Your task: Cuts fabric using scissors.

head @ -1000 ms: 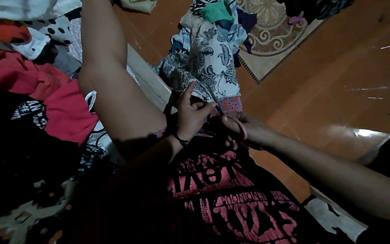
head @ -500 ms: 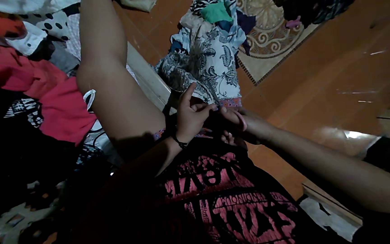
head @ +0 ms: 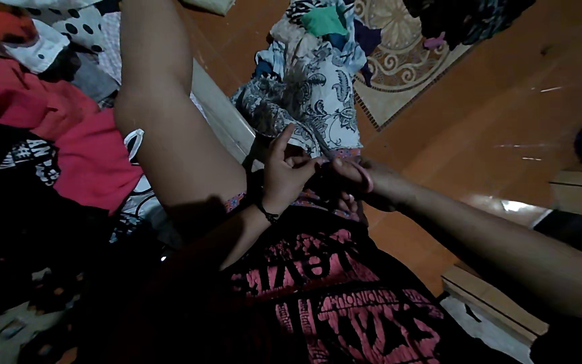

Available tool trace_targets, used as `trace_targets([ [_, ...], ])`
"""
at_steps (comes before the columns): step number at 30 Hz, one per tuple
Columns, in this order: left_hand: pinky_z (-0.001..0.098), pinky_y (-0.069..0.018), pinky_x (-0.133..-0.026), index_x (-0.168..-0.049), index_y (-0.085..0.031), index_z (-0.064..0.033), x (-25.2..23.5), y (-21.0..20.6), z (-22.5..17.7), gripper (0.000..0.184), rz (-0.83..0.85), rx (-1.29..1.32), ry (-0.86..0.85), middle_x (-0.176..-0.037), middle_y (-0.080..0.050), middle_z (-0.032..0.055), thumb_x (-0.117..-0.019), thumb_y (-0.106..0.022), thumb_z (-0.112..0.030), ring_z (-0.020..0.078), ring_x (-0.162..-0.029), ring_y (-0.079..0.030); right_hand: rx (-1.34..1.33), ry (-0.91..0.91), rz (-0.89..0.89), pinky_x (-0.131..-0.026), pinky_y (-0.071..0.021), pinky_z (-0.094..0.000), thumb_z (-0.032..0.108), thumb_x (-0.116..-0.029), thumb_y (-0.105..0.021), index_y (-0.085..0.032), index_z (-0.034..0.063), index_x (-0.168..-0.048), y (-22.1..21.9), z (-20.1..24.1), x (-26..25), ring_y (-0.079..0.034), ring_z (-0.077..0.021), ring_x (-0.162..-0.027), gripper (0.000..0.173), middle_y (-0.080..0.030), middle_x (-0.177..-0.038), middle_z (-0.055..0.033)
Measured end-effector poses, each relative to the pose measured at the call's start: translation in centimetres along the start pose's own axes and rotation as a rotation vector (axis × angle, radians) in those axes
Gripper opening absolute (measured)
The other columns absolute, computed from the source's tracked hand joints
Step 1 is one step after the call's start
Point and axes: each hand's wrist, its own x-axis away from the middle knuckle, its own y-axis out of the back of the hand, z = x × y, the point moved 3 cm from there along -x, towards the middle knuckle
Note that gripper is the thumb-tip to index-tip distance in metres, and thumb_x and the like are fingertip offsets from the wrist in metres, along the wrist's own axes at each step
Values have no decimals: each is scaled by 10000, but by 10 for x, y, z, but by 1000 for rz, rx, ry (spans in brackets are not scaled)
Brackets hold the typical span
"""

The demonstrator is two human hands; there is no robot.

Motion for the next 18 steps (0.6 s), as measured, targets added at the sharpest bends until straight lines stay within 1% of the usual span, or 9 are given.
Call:
trace_targets([
  [3,281,-602,-717,-1581,-342,-154,0,0,1,904,8,16,-6,-1483,-433,128,-820,-754,105,108,-786,-667,-8,-49,-9,-463,-510,-210,513,-1058,-403,-601,101,-850,1,7,-4,-589,-88,-490,501,-559,-578,8],
  [5,285,-605,-721,-1581,-346,-156,0,1,1,906,2,18,-7,-1495,-427,128,-816,-753,108,115,-804,-674,2,-75,-18,-464,-509,-211,511,-1070,-379,-605,92,-876,1,9,-5,-591,-87,-496,514,-562,-585,6],
  [7,290,-603,-718,-1583,-350,-168,0,2,0,909,-3,26,10,-1507,-417,123,-817,-758,102,121,-808,-673,0,-73,-7,-462,-498,-202,503,-1070,-381,-602,95,-872,1,9,-6,-583,-79,-494,505,-554,-579,13],
  [8,284,-601,-715,-1582,-351,-168,0,2,0,906,-4,26,12,-1514,-413,120,-819,-763,94,115,-804,-670,-4,-60,6,-463,-496,-198,505,-1060,-410,-603,100,-863,2,8,-6,-581,-74,-493,490,-553,-577,18],
  [10,275,-598,-710,-1581,-350,-167,1,2,0,902,-6,27,15,-1496,-420,123,-823,-772,79,108,-794,-664,3,-28,20,-456,-488,-194,506,-1027,-488,-603,117,-799,5,6,-7,-568,-66,-483,465,-543,-565,24],
  [11,275,-596,-707,-1582,-350,-165,1,2,0,904,-8,29,15,-1496,-424,123,-821,-772,82,109,-789,-663,16,-22,20,-453,-489,-194,500,-1020,-505,-607,120,-776,7,6,-7,-573,-66,-483,463,-550,-563,24],
  [13,275,-598,-704,-1583,-347,-163,1,2,0,912,-9,28,13,-1503,-419,122,-816,-772,89,111,-779,-664,33,-25,17,-455,-496,-195,463,-1032,-496,-612,115,-772,7,8,-7,-585,-70,-488,449,-568,-566,18],
  [16,276,-585,-675,-1582,-350,-170,1,1,0,911,-1,-2,21,-1508,-435,124,-808,-756,88,102,-745,-644,5,-49,6,-457,-511,-205,468,-1056,-439,-615,97,-867,8,11,-8,-594,-82,-491,452,-565,-579,9],
  [18,279,-588,-695,-1581,-354,-167,1,1,1,907,10,-3,14,-1478,-458,126,-811,-771,69,107,-773,-644,-11,-62,-8,-450,-511,-214,470,-1069,-406,-613,94,-858,7,15,-10,-590,-89,-486,478,-556,-570,6],
])
